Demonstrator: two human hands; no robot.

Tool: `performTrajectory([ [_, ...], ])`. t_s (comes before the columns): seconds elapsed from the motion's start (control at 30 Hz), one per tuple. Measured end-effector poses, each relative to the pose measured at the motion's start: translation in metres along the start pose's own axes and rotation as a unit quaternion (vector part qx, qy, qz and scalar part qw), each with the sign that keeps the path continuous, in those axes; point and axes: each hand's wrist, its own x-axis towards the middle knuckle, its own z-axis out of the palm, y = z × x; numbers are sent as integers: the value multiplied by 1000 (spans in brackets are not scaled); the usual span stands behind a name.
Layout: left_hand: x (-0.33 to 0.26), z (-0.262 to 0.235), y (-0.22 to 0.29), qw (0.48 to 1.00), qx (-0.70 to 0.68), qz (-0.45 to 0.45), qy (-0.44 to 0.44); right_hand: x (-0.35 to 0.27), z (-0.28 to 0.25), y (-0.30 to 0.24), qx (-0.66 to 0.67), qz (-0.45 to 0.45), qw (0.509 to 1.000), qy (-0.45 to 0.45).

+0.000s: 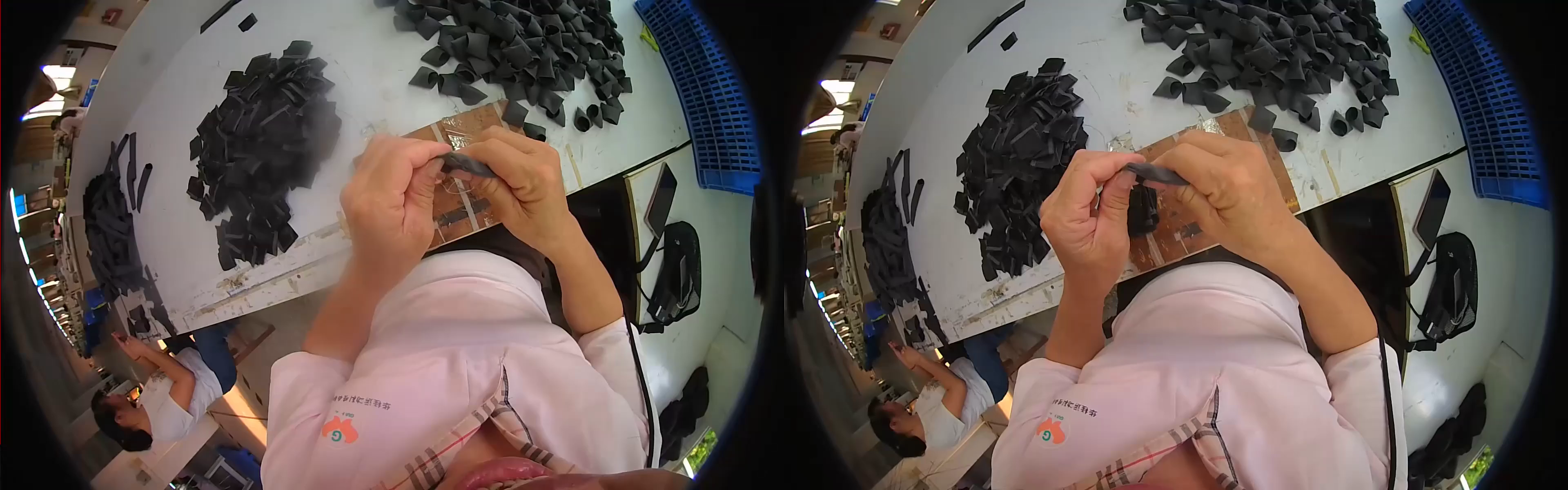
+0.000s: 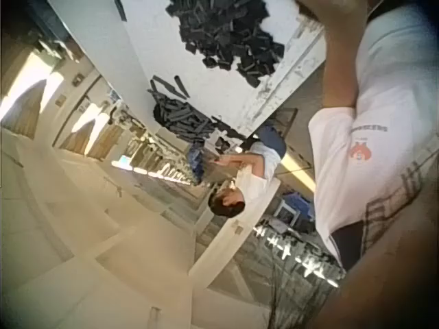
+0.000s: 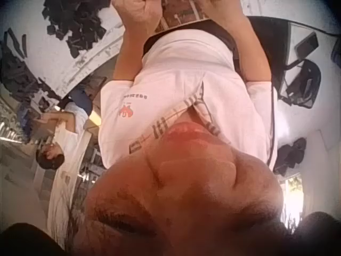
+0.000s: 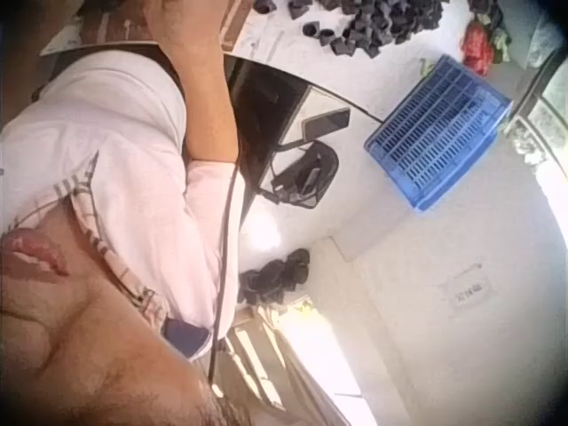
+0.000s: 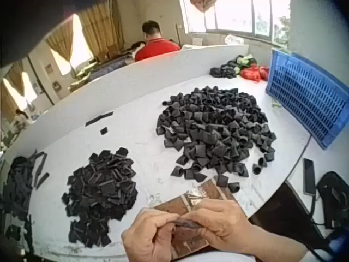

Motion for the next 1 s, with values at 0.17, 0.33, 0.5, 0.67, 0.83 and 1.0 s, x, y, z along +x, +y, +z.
performTrajectory([
  [0.17,-6,0,-9,994,55,-45,-78,-5,11,6,-46,-8,998,34],
  [0.33,-16,2,-8,941,-244,-232,-30,-5,5,4,30,50,998,-5],
  [0.5,-14,1,6,929,-322,-181,22,7,-10,-23,-31,-8,999,32],
  [0.67,-18,-6,20,945,-299,-132,24,-6,-8,-39,287,175,938,87],
  [0.83,-17,1,25,953,-275,-126,-3,-30,7,-22,503,296,812,8],
  [1.0,-18,-1,30,941,-283,-179,-39,-36,8,-19,508,301,807,-18],
])
